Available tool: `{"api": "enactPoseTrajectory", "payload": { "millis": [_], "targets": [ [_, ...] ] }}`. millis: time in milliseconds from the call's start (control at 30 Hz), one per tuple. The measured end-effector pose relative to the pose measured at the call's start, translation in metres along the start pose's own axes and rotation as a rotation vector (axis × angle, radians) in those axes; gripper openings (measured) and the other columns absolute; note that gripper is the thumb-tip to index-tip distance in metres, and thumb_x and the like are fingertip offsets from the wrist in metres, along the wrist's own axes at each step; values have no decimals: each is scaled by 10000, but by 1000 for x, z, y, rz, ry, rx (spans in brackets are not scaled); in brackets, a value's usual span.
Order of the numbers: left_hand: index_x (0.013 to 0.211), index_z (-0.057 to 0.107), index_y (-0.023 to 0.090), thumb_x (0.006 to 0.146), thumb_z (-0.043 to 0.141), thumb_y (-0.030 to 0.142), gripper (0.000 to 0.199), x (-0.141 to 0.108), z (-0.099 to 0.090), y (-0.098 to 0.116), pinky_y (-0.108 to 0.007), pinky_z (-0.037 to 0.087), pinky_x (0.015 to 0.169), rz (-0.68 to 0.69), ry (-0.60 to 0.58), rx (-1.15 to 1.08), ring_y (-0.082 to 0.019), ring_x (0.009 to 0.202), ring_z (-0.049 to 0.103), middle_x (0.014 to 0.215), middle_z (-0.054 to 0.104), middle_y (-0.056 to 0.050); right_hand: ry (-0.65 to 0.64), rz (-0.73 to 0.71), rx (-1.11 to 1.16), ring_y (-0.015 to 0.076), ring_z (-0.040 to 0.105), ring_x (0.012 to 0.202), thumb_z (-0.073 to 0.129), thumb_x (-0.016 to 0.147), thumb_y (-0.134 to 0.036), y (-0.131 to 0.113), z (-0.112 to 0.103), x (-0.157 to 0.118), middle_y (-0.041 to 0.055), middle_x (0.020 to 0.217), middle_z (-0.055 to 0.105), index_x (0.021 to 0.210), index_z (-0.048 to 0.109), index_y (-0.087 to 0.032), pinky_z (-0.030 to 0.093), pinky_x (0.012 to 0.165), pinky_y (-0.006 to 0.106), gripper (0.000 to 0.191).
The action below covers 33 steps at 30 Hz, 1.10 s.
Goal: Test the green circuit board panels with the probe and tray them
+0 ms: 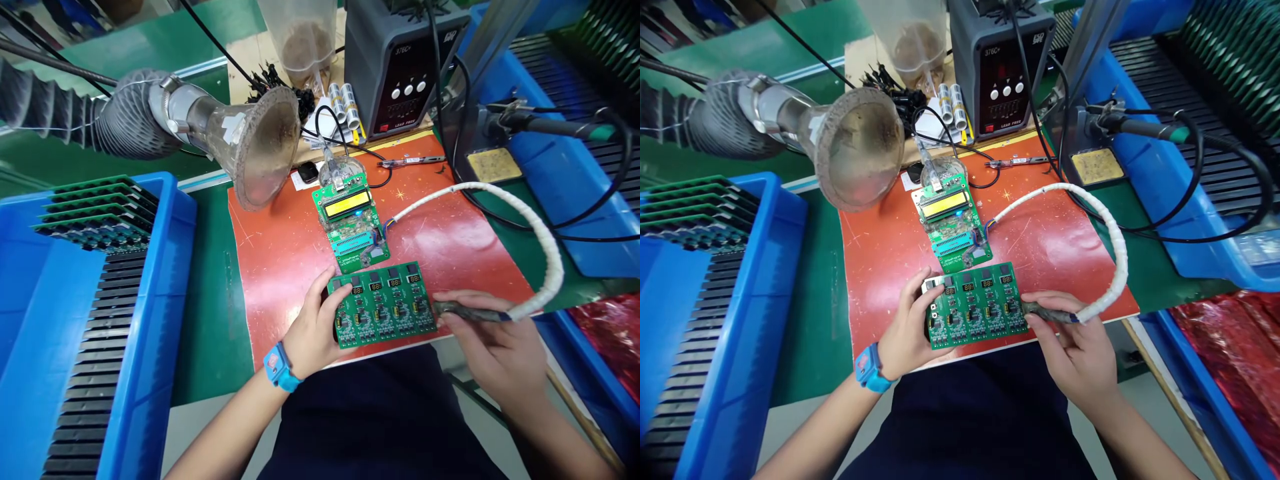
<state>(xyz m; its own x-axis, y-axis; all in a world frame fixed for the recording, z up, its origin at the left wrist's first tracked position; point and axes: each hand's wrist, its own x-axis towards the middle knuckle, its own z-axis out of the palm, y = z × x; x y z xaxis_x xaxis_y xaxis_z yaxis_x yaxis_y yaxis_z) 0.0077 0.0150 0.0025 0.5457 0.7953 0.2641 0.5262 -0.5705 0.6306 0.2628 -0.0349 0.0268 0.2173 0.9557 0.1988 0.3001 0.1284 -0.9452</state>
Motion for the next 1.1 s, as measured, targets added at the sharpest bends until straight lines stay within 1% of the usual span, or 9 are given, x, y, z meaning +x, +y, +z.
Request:
{"api": "enactPoseTrajectory", "payload": {
  "millis": [267, 500, 567, 700, 767, 867, 933, 967, 1100],
  "targets": [
    [1429, 300, 183, 777, 759, 398, 826, -1, 0, 1, -549, 470, 1064, -9, -2, 10, -396, 1415, 323, 1491, 226, -226, 2, -10, 23, 121, 702, 976, 623, 835, -36, 4, 1, -2, 26, 1022, 690, 1024, 564, -228, 606, 801, 183, 276],
    [1434, 295, 180, 772, 762, 376, 833, 0, 0, 1, -521, 469, 1073, -8, -8, 9, -376, 1400, 349, 1486, 229, -215, -85, -65, -154, 123, 691, 962, 625, 846, -73, 2, -4, 1, 35, 1006, 697, 1014, 572, -224, 595, 826, 194, 232],
    [1434, 293, 185, 779, 753, 378, 823, 1, -1, 1, -520, 470, 1071, -10, -4, 5, -375, 1399, 351, 1480, 234, -212, -82, -72, -183, 123, 693, 944, 627, 846, -86, 1, -3, 1, 36, 995, 697, 1007, 571, -224, 595, 805, 184, 219],
    [1430, 293, 185, 774, 751, 393, 827, 1, 0, 2, -522, 476, 1061, -9, -9, -3, -381, 1398, 352, 1464, 245, -218, -32, -81, -154, 139, 707, 898, 637, 831, -95, 3, 3, 1, 39, 967, 696, 983, 547, -227, 612, 735, 192, 220],
    [1430, 290, 187, 772, 748, 395, 828, 0, 0, 2, -527, 474, 1060, -9, -10, 5, -384, 1400, 348, 1454, 255, -216, -5, -101, -144, 145, 712, 870, 647, 817, -92, 5, 4, 2, 37, 943, 698, 959, 537, -228, 616, 725, 200, 226],
    [1429, 293, 183, 778, 740, 396, 818, 0, 0, 1, -528, 469, 1063, -10, -13, 20, -381, 1397, 355, 1452, 262, -221, -5, -119, -157, 150, 719, 851, 652, 811, -95, 6, 5, 2, 41, 927, 707, 949, 539, -228, 619, 725, 207, 223],
    [1434, 290, 188, 784, 737, 442, 829, 0, -1, 0, -535, 465, 1062, -9, -20, 33, -381, 1394, 360, 1460, 270, -226, -15, -121, -170, 157, 723, 853, 654, 810, -101, 5, 3, 1, 45, 926, 712, 951, 548, -228, 623, 728, 216, 217],
    [1439, 290, 194, 772, 740, 496, 859, 0, -2, -1, -553, 453, 1067, -1, -23, 39, -388, 1394, 357, 1466, 277, -226, -16, -113, -168, 163, 725, 859, 655, 809, -105, 5, 3, 1, 48, 932, 715, 953, 553, -228, 626, 732, 224, 215],
    [1452, 305, 203, 621, 709, 757, 1078, 2, -7, -3, -649, 344, 1109, 62, -9, 29, -438, 1401, 324, 1496, 284, -226, 11, -27, -99, 184, 729, 898, 676, 783, -84, 5, 1, -4, 53, 969, 720, 954, 570, -236, 632, 744, 246, 252]
  ]
}}
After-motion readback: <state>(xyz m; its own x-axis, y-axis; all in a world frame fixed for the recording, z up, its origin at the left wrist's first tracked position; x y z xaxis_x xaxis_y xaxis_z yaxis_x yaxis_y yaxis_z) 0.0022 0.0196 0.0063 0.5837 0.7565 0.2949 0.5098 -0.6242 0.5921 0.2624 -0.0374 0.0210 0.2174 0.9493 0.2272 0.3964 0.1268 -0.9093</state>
